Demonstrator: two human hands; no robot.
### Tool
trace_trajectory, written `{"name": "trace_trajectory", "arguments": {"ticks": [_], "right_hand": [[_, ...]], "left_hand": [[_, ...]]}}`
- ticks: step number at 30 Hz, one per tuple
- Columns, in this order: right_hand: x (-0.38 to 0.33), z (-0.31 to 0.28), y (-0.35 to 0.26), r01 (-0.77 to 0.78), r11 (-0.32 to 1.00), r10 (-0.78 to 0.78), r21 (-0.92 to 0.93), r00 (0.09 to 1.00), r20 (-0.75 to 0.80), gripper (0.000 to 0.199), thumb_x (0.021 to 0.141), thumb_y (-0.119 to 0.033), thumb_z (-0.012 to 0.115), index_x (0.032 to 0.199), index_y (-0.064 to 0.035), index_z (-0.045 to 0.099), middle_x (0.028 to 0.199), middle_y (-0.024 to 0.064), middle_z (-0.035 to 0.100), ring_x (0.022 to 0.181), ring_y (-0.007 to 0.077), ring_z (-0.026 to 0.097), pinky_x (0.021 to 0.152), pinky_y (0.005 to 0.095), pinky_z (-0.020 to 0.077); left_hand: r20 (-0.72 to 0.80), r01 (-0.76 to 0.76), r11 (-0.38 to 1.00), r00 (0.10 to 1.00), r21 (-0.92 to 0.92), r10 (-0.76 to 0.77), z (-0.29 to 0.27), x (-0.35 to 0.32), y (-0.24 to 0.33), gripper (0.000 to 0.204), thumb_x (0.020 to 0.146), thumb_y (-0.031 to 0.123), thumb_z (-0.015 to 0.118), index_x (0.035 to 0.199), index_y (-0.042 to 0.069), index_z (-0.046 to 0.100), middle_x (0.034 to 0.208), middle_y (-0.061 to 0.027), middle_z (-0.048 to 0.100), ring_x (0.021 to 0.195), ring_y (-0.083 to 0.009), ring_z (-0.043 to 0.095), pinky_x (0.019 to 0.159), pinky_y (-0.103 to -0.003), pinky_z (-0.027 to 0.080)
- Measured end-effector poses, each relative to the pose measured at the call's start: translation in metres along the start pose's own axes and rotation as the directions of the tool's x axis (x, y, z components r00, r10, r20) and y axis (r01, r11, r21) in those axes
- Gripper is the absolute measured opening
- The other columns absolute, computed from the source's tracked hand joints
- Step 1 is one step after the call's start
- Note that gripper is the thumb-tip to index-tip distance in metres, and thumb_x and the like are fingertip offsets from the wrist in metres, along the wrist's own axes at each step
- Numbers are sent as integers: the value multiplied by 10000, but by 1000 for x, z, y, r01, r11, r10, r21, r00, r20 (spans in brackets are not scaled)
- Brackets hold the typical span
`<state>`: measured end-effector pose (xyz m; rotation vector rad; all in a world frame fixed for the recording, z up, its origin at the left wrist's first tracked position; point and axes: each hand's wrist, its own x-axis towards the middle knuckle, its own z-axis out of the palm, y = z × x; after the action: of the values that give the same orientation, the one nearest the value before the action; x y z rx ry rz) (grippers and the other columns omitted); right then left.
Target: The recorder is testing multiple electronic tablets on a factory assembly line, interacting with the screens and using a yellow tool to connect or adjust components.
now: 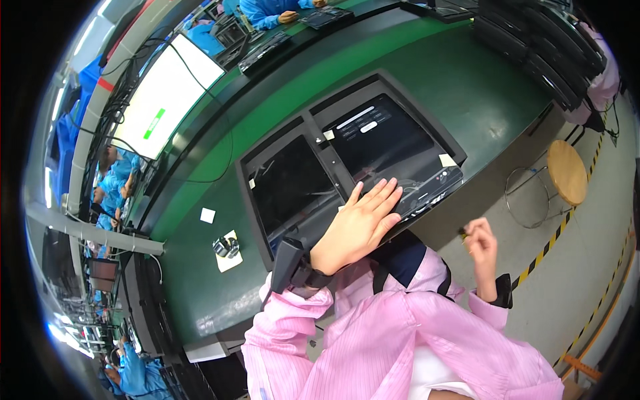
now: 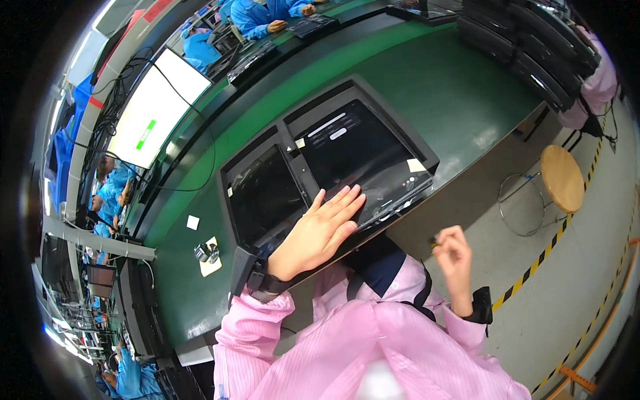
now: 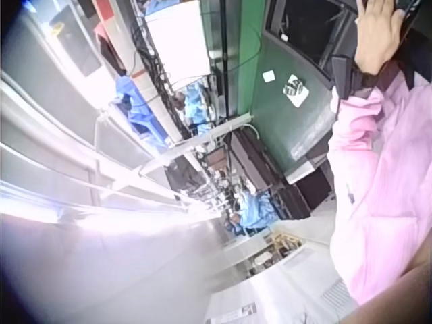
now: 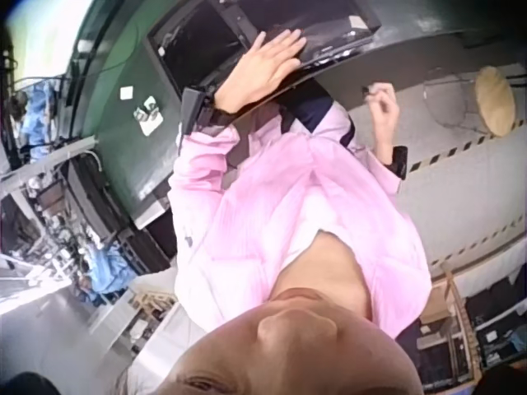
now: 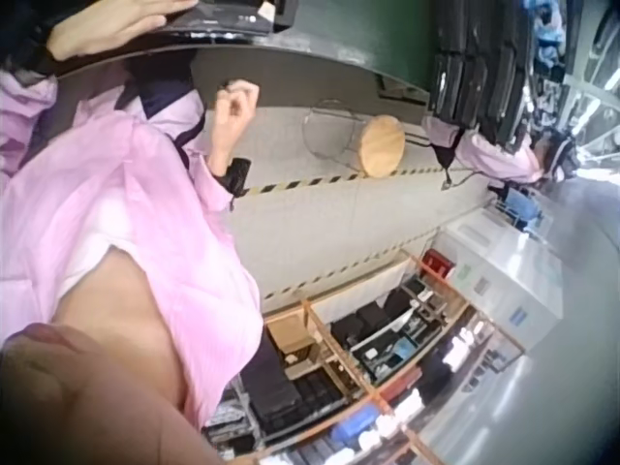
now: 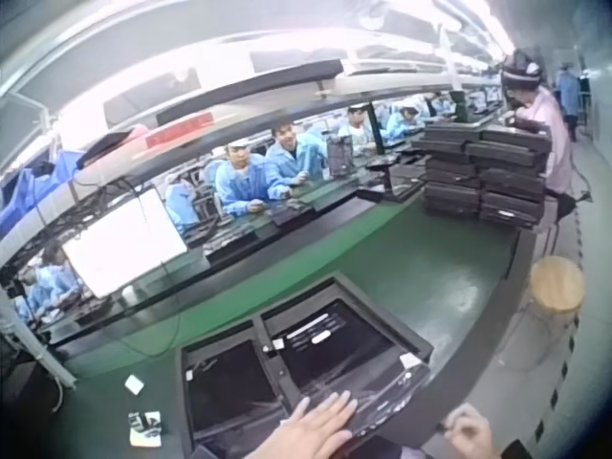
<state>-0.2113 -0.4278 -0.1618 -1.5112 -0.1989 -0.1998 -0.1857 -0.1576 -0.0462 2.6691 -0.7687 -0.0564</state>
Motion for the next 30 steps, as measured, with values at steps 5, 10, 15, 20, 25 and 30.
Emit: {"name": "trace_trajectory", "arguments": {"ticks": [5,10,15,20,25,30], "right_hand": [[-3,67,-23,-243,890,44,386,888,458,208,777,-32,538,636,-40,386,737,76,527,724,156,536,677,243,400],[-22,114,-28,-548,782,291,298,743,603,186,890,-194,588,941,-36,505,679,-8,449,618,45,406,612,190,353],[-18,153,-30,-315,949,301,-27,870,392,343,896,-224,590,1134,21,565,785,60,629,698,93,562,653,223,434],[-8,170,-20,-280,952,225,126,915,334,258,927,-201,529,827,15,627,780,15,622,732,65,541,672,217,419],[-39,134,-23,-408,898,277,167,817,505,236,919,-170,545,746,-15,590,698,-12,559,682,71,517,641,224,418],[1,71,-83,-602,789,385,123,640,665,223,956,-211,461,846,-33,539,705,-25,504,672,55,457,637,194,373]], "left_hand": [[-70,125,991,989,-46,-128,-27,-35,-11,438,954,202,382,1365,52,380,1442,-161,316,1358,-315,251,1103,-481,152],[-68,237,969,968,-65,-241,-19,-84,-29,459,953,205,394,1377,35,349,1451,-170,294,1362,-332,232,1101,-477,158],[-109,239,970,966,39,-234,-1,-95,-30,531,930,226,453,1395,21,300,1460,-179,267,1362,-336,229,1094,-485,169],[-162,172,983,974,57,-161,-2,-87,-36,705,860,364,562,1394,-2,283,1450,-208,270,1356,-353,236,1092,-495,167],[-144,178,959,978,219,-149,1,-87,-44,807,736,196,685,1394,-5,263,1446,-219,252,1341,-382,240,1076,-503,215],[-98,180,888,983,423,-153,1,-98,-36,668,750,40,490,1388,12,294,1357,-319,313,1250,-485,321,1027,-497,315]]}}
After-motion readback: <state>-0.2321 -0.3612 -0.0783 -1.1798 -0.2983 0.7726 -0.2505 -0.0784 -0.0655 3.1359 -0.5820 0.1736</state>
